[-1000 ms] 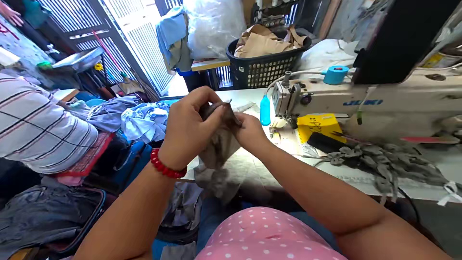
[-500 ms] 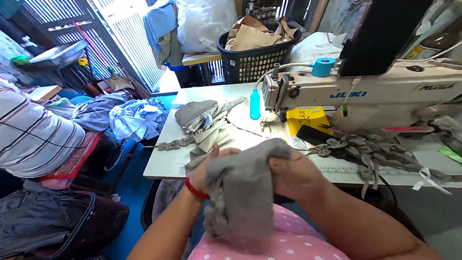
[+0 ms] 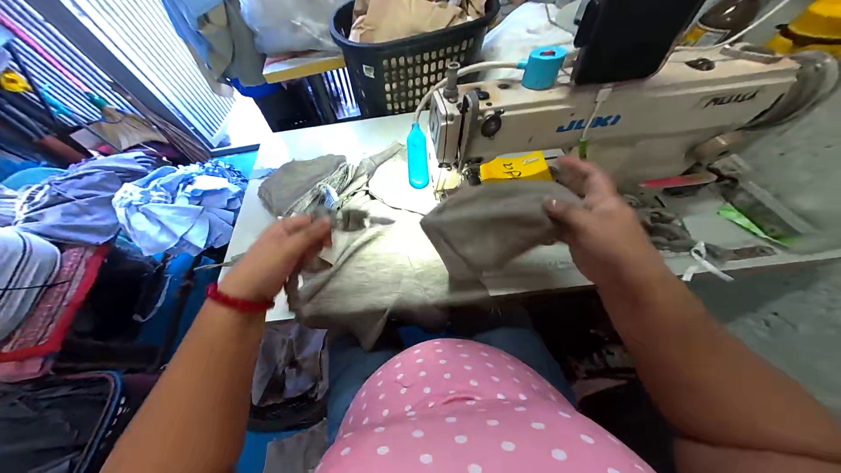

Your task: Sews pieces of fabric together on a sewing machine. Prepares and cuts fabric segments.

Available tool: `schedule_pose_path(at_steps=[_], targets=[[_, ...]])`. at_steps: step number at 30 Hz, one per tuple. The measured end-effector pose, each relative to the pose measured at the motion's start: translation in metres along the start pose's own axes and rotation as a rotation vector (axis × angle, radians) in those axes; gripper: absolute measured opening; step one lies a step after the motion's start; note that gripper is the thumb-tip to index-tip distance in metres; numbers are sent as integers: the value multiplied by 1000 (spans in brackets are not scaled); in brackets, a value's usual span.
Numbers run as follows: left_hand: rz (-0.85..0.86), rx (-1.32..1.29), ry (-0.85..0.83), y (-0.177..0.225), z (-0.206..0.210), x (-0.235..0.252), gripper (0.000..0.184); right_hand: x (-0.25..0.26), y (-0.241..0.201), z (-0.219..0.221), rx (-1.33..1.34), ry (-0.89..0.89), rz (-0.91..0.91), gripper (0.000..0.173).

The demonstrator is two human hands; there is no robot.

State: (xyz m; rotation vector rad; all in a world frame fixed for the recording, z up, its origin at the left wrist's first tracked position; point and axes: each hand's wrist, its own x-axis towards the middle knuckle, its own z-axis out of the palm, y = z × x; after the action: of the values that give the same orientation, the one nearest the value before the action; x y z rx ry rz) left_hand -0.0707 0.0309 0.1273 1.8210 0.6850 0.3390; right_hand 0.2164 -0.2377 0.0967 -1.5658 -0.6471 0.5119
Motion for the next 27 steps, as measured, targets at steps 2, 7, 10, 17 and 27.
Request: schedule_pose_path(at_steps=[2, 7, 10, 17, 27], targets=[[136, 70, 44, 15, 4, 29, 32, 1, -15, -2, -29, 62, -82, 62], [137, 396, -63, -12, 14, 52, 36, -53, 5, -32, -633, -129, -72, 68], [-33, 586, -211, -39, 23, 51, 38, -74, 20, -35, -968, -219, -162, 50], [-73, 699, -302, -35, 11, 51, 33, -18, 94, 64, -958, -422, -637, 58], [-7, 895, 356, -73, -52, -12, 43, -4, 112, 71, -1110, -448, -351, 77]])
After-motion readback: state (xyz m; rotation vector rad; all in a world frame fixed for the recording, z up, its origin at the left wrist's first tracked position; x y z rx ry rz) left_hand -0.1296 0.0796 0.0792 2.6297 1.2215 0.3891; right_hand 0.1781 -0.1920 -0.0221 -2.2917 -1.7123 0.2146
